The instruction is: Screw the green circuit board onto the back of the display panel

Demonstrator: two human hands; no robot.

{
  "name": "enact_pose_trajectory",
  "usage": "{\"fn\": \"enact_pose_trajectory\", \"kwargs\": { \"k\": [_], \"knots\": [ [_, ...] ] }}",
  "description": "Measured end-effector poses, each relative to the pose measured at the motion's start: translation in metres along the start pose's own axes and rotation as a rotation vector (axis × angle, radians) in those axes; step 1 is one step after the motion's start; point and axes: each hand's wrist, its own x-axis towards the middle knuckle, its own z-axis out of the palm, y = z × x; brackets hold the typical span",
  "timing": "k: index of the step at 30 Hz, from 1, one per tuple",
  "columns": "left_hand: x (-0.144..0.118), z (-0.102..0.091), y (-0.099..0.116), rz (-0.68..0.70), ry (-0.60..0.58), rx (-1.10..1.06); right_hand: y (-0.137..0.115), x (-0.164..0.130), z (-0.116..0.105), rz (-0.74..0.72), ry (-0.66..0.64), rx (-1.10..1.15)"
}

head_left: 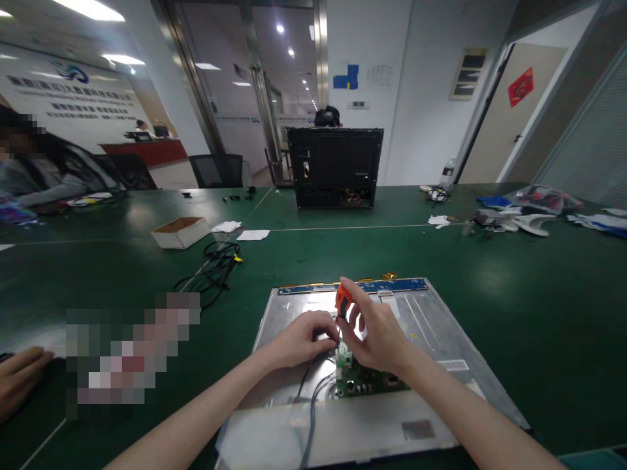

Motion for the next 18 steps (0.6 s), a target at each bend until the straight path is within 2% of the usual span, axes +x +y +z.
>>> {"fn": "enact_pose_trajectory", "kwargs": {
  "k": [18],
  "knots": [
    [-0.0011,-0.0015,-0.0013,-0.025,-0.008,0.022,0.0034,0.0001,0.0031,-0.012,0.02,-0.047]
  ]
}}
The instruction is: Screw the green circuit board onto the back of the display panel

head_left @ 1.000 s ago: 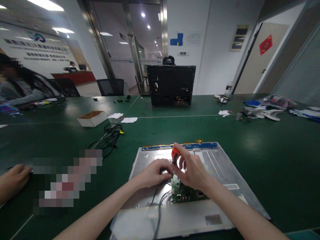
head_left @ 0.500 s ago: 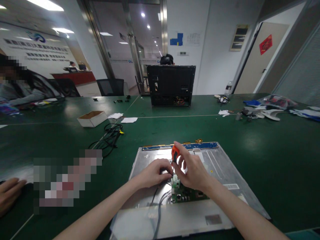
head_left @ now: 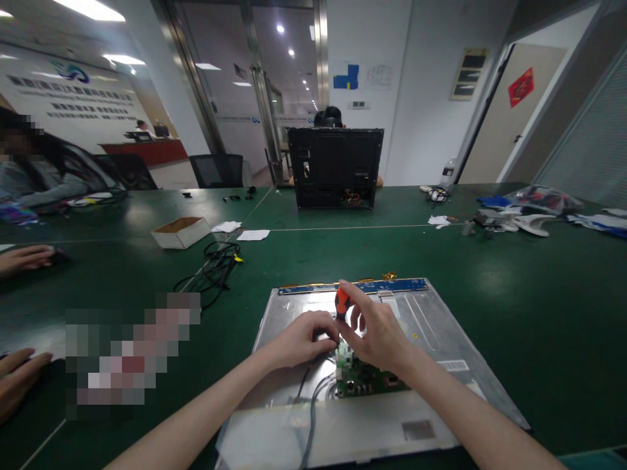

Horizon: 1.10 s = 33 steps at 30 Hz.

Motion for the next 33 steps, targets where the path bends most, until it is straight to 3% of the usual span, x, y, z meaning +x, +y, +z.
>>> {"fn": "enact_pose_trajectory", "kwargs": {
  "k": [33],
  "knots": [
    [0.001,0.0009,0.0025,0.003,-0.011,-0.011,-0.004,0.0013,-0.0027,-0.02,-0.002,0.023]
  ]
}}
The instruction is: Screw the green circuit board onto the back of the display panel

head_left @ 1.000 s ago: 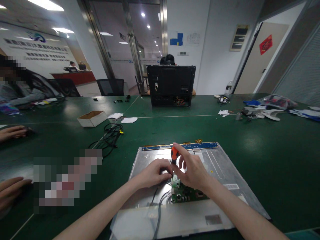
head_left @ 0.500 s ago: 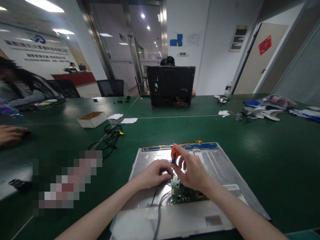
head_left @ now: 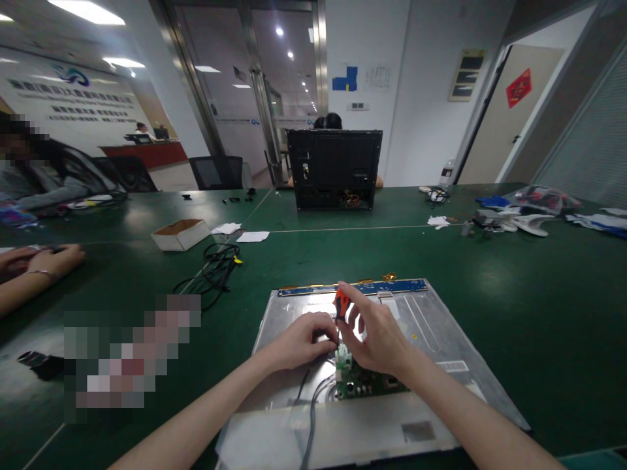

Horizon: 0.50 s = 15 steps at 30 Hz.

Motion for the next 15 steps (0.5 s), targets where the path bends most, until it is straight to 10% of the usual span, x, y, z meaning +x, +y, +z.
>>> {"fn": "enact_pose_trajectory", "kwargs": {
  "k": [15],
  "knots": [
    [0.0,-0.0002,-0.0006,0.013,0.027,0.009,0.0002,0.0005,0.0004,-0.021,0.02,-0.029]
  ]
}}
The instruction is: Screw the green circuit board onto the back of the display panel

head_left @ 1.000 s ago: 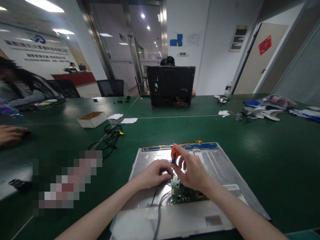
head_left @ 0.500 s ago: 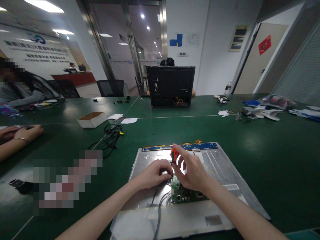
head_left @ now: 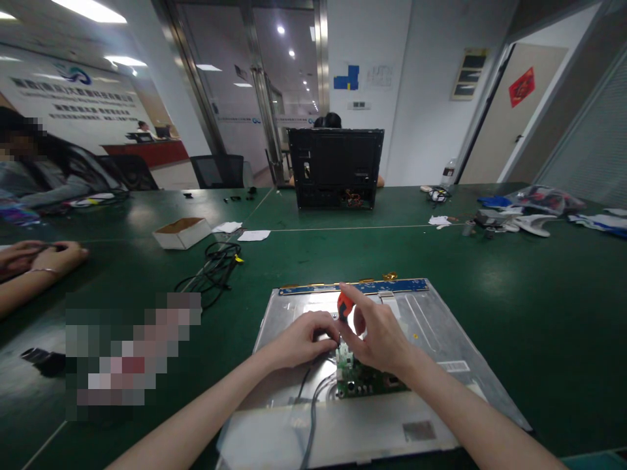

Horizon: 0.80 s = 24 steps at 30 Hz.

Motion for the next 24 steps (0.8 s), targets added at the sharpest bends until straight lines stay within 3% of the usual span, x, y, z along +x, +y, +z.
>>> {"fn": "enact_pose_trajectory", "kwargs": {
  "k": [24],
  "knots": [
    [0.0,0.0001,-0.0014,0.005,-0.011,0.002,0.0002,-0.0011,0.0012,0.055,-0.02,0.022]
  ]
}}
